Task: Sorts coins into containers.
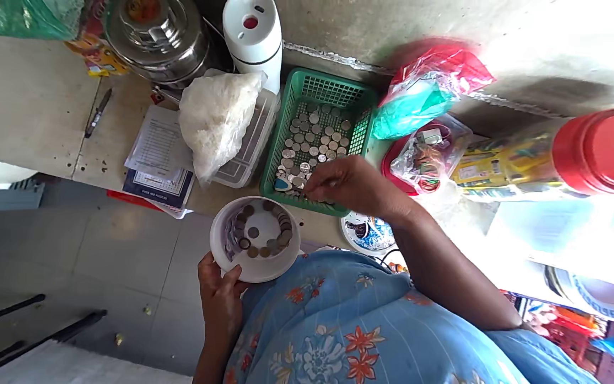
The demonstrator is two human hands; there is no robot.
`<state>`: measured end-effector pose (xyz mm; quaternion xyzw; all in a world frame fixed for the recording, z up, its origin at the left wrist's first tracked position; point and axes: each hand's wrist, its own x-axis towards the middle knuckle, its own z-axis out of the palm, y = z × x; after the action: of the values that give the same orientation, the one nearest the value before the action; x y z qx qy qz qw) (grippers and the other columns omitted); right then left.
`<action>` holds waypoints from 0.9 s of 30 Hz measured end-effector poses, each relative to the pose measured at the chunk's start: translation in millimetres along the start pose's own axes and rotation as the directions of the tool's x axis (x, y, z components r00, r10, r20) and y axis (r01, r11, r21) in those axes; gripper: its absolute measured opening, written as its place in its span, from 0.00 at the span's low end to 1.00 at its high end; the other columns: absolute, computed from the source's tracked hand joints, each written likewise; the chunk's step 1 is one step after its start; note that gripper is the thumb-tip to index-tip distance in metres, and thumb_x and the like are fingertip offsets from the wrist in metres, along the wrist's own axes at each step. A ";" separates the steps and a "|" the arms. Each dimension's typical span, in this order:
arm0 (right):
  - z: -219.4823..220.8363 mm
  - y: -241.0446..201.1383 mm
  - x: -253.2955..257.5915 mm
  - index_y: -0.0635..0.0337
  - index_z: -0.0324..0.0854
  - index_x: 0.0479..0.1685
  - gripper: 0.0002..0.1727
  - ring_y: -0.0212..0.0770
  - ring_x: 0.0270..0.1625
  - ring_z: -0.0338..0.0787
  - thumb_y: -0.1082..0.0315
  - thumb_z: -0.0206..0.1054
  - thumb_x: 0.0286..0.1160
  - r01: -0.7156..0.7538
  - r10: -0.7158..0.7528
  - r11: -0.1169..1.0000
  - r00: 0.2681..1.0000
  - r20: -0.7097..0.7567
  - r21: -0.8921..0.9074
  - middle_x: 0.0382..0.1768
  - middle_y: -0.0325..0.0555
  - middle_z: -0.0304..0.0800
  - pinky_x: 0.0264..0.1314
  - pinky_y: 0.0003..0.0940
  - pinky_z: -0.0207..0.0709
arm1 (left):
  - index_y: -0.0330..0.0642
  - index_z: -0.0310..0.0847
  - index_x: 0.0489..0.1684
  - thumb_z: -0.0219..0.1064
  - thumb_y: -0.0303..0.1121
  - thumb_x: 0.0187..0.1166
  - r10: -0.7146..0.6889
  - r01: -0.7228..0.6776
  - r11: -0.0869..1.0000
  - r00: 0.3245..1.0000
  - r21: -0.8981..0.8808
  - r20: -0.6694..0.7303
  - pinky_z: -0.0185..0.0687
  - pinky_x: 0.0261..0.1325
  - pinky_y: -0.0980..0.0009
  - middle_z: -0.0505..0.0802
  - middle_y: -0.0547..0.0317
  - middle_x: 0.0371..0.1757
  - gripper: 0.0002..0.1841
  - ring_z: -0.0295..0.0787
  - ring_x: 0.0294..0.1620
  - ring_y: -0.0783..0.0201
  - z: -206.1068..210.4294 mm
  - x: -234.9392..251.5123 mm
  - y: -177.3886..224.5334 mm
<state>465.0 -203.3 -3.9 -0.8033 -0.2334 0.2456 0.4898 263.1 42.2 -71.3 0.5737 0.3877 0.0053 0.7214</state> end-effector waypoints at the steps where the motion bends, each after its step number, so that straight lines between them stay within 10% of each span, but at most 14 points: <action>1: -10.2 5.3 3.5 0.63 0.92 0.44 0.07 0.37 0.41 0.95 0.72 0.69 0.77 -0.050 0.045 0.997 0.997 -0.070 -0.061 0.41 0.47 0.96 0.50 0.39 0.90 | 0.38 0.51 0.82 0.56 0.20 0.72 -0.003 0.003 1.000 1.000 -0.002 0.000 0.97 0.37 0.54 0.82 0.42 0.66 0.34 0.95 0.48 0.50 -0.1 -0.3 -0.2; 9: -62.2 37.8 37.4 0.62 0.91 0.54 0.12 0.50 0.55 0.93 0.74 0.64 0.78 -0.288 0.117 0.887 0.897 -0.427 -0.361 0.53 0.55 0.94 0.63 0.50 0.83 | 0.38 0.52 0.82 0.57 0.20 0.72 -0.002 0.002 1.000 1.000 -0.011 0.008 0.96 0.38 0.52 0.80 0.41 0.69 0.34 0.94 0.50 0.48 -2.8 0.3 -2.6; 12: -46.2 32.0 49.9 0.61 0.86 0.67 0.21 0.60 0.67 0.86 0.77 0.65 0.75 -0.276 0.125 0.860 0.929 -0.347 -0.429 0.66 0.63 0.84 0.70 0.58 0.79 | 0.37 0.52 0.83 0.57 0.20 0.71 -0.003 0.003 1.000 1.000 -0.021 0.007 0.97 0.38 0.51 0.80 0.40 0.69 0.34 0.94 0.50 0.46 -3.3 0.3 -3.2; 19: 56.0 80.2 76.1 0.57 0.91 0.56 0.13 0.61 0.72 0.82 0.72 0.73 0.73 0.165 -0.082 0.906 0.972 0.220 -0.391 0.67 0.62 0.84 0.75 0.58 0.76 | 0.38 0.52 0.82 0.58 0.19 0.71 -0.019 0.019 1.000 1.000 -0.006 -0.002 0.96 0.37 0.51 0.82 0.40 0.67 0.34 0.95 0.49 0.46 -2.1 4.0 -1.2; 24: 21.9 88.4 82.2 0.56 0.87 0.61 0.20 0.67 0.79 0.75 0.79 0.74 0.68 -0.002 0.110 0.870 0.976 0.189 -0.494 0.76 0.67 0.75 0.77 0.64 0.74 | 0.38 0.52 0.84 0.58 0.20 0.72 -0.026 0.026 1.000 1.000 -0.003 -0.004 0.96 0.39 0.51 0.81 0.40 0.68 0.35 0.94 0.52 0.47 -5.6 4.8 -2.9; 27: -7.3 95.4 87.3 0.59 0.91 0.52 0.17 0.66 0.70 0.83 0.82 0.75 0.63 -0.060 0.129 0.872 0.985 0.111 -0.485 0.64 0.64 0.85 0.72 0.66 0.75 | 0.39 0.52 0.83 0.59 0.20 0.71 -0.024 0.024 1.000 1.000 -0.003 0.004 0.96 0.37 0.52 0.82 0.41 0.68 0.35 0.94 0.51 0.48 -4.8 6.3 -3.2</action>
<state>549.7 -193.7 -101.4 -0.8909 -0.2810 0.2592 0.2451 263.4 47.9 -77.6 0.5678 0.3931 -0.0042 0.7233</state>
